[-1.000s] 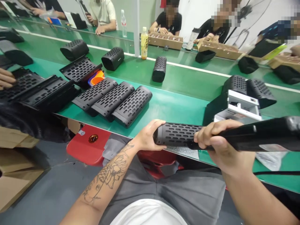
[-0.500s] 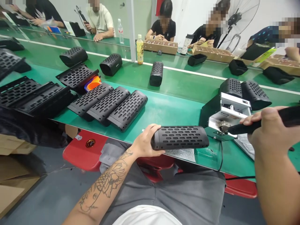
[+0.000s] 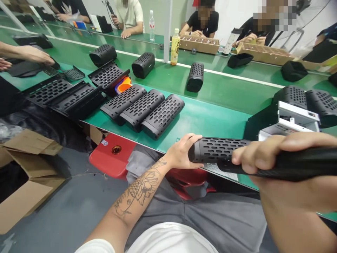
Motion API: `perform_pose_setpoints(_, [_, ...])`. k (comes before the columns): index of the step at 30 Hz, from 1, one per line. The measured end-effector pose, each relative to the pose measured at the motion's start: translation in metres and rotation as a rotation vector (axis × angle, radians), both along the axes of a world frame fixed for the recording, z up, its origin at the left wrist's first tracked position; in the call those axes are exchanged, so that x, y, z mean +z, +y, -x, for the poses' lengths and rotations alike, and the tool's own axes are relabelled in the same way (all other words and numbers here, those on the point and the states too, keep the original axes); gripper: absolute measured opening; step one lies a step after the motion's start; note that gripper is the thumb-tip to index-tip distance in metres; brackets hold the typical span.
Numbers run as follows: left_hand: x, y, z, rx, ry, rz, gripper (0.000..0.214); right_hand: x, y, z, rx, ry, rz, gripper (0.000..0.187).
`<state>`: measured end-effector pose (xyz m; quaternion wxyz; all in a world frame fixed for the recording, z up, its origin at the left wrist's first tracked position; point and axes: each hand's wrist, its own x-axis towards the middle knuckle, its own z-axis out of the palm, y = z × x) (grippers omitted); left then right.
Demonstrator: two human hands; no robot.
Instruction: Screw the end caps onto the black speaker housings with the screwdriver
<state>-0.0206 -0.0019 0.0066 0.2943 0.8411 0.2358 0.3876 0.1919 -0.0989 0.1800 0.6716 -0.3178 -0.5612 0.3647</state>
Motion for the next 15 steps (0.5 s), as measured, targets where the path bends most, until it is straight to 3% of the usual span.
perform_pose_setpoints(4, [-0.001,0.0,-0.002,-0.014,-0.036,0.007,0.114,0.002,0.02,0.039,0.006,-0.017,-0.018,0.05])
perform_pose_setpoints(15, [0.005,-0.002,-0.006,0.021,-0.005,0.059,0.107,-0.011,0.03,0.033,0.18,-0.033,0.095,0.03])
